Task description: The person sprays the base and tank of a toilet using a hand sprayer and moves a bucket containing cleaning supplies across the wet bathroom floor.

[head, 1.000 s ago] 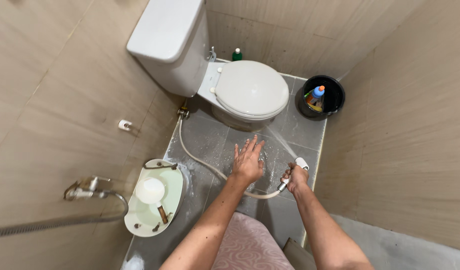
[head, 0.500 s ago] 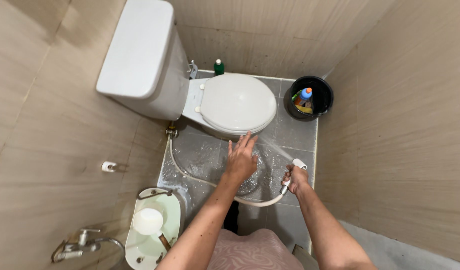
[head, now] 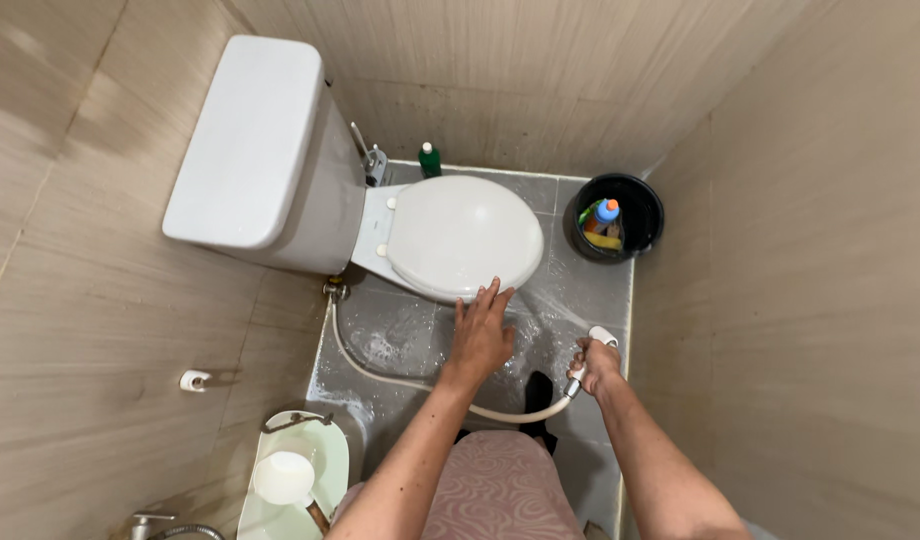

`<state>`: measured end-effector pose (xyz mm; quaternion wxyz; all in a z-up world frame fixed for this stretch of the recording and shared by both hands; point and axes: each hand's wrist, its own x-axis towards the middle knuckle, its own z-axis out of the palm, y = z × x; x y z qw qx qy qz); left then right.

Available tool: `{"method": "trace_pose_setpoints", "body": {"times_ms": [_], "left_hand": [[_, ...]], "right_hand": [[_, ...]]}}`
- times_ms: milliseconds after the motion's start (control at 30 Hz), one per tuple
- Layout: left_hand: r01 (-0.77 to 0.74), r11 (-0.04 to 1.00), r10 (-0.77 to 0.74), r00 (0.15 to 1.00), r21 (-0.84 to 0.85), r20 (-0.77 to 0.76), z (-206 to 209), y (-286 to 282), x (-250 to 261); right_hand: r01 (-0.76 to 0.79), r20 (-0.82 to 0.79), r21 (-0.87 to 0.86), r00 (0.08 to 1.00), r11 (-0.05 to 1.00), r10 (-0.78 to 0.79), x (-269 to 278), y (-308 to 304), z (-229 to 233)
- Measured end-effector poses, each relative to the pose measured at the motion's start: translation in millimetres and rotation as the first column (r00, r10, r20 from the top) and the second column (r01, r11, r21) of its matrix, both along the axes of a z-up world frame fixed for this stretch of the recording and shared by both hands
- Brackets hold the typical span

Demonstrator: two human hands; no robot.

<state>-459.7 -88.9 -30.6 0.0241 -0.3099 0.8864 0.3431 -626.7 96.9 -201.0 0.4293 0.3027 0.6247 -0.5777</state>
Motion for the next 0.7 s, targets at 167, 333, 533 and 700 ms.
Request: {"method": "trace_pose_setpoints", "body": {"times_ms": [167, 333, 533, 700], "left_hand": [[-0.039, 0.999, 0.037, 0.997, 0.025, 0.061, 0.4, -13.1, -40.0], [-0.097, 0.992, 0.087, 0.989, 0.082, 0.117, -4.7, -28.1, -91.9], [-0.220, 0.974, 0.209, 0.965, 0.056, 0.157, -6.5, -49.2, -130.2], [-0.300, 0.951, 0.282, 0.941, 0.078, 0.186, -5.9, -61.2, -155.3]], "right_hand": [[-0.028, 0.020, 0.011, 0.999, 1.000, 0.028, -40.1, -19.5, -2.7], [-0.052, 0.073, 0.032, 0.996, 0.998, 0.049, -85.4, -37.8, -8.2], [-0.091, 0.110, 0.009, 0.990, 0.996, 0.090, -139.6, -72.6, -20.7], [-0.163, 0.105, 0.072, 0.982, 0.984, 0.155, -171.1, -104.9, -21.7]]}}
